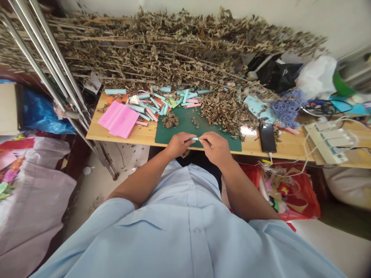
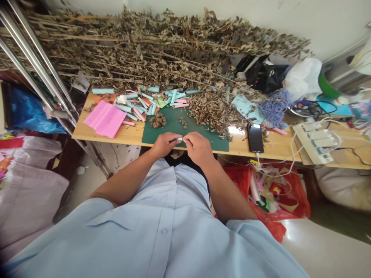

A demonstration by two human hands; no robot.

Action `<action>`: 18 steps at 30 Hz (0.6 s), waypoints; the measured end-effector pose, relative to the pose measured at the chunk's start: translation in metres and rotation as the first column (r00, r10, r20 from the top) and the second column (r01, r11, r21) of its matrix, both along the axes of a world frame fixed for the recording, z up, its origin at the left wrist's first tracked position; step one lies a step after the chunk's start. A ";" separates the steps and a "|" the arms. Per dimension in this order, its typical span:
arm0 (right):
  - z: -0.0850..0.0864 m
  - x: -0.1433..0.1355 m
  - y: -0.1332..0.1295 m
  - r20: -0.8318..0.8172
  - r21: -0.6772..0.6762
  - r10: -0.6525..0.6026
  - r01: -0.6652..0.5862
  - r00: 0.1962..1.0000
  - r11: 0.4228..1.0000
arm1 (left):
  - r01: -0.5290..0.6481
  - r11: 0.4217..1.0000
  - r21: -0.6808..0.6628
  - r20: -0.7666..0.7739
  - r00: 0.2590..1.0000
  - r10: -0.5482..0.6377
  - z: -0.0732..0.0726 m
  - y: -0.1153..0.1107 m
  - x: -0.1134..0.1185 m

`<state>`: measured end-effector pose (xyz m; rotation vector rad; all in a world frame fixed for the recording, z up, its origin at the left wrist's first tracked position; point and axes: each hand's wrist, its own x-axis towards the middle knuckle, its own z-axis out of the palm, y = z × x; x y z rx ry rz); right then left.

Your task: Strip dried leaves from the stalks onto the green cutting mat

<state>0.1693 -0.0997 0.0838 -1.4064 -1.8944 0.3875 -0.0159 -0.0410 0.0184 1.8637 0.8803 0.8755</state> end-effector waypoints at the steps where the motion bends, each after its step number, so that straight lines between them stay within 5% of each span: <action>1: 0.002 0.001 0.000 0.032 -0.015 0.010 -0.009 0.999 1.000 | 0.003 1.000 0.013 -0.005 1.000 -0.003 -0.001 0.000 0.000; 7: 0.010 -0.002 0.000 0.195 -0.050 0.034 -0.025 0.980 0.998 | 0.009 0.994 0.110 -0.034 0.999 -0.005 -0.005 0.002 0.000; 18: 0.008 0.001 0.001 0.146 -0.013 0.046 -0.045 0.988 0.999 | 0.007 0.992 0.123 -0.054 0.999 0.000 -0.006 0.002 -0.001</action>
